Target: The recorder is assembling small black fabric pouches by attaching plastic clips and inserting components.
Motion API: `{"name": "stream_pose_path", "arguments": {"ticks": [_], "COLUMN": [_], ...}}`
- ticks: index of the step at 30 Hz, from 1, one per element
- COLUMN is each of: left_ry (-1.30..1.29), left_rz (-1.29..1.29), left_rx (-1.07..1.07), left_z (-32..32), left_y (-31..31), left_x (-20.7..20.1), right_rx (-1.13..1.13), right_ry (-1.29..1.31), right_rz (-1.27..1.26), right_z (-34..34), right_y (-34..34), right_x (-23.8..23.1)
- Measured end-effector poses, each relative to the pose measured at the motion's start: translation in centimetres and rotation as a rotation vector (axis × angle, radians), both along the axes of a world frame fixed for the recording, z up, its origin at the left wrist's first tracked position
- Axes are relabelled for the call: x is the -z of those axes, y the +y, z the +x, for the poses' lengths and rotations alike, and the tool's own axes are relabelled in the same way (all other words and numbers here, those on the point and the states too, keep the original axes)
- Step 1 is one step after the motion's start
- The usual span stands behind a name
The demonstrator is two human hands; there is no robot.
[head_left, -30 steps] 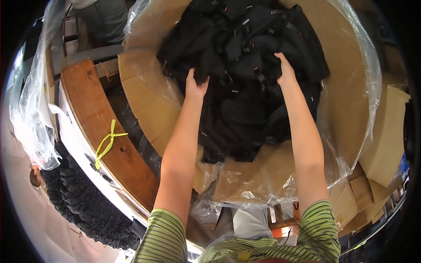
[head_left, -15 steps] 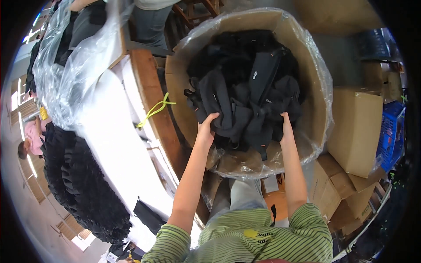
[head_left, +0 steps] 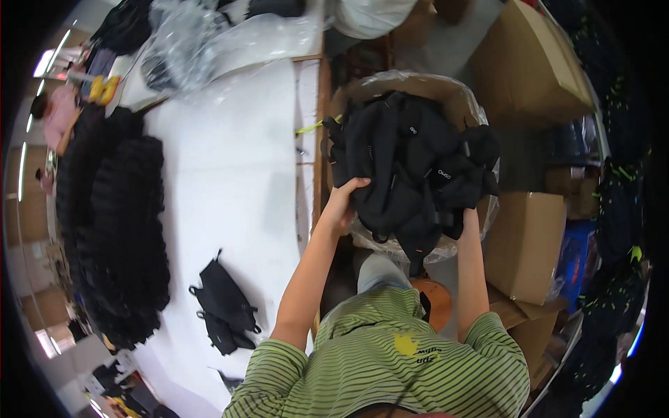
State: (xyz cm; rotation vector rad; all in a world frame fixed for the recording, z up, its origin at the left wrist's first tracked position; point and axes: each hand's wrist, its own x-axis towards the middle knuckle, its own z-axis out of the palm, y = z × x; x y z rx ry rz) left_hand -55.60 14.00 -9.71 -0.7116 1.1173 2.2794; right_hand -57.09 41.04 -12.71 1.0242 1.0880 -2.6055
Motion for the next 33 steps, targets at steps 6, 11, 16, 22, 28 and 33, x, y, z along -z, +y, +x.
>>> {"name": "stream_pose_path", "arguments": {"ticks": [6,11,16,22,28,33], "left_ry": [0.125,0.230,0.186,-0.184,-0.393,-0.422], "left_rz": [-0.007,-0.126,-0.181,-0.237,-0.642,-0.913], "left_rx": [-0.309,-0.814,-1.143,-1.420,-1.458,-1.677], "left_z": [12.3,27.7,40.2,47.6,52.6,62.4], "left_y": [-12.9,-24.2,-32.6,-36.8,-37.0,-31.8], "left_x": [-7.5,-11.4,-8.1,2.6,2.3,2.2], "right_rx": [-0.428,-0.846,-1.210,-1.388,-1.451,-1.501], "right_ry": [0.125,0.197,0.179,0.416,0.416,0.479], "right_rz": [0.000,-0.035,-0.226,0.872,0.907,1.171], "right_z": [6.0,11.5,17.6,22.2,17.6,9.0], "right_y": [-11.2,-29.4,-44.8,-56.9,-57.8,-56.5], "right_x": [-6.6,-10.9,-8.2,1.2,2.9,0.4]}}
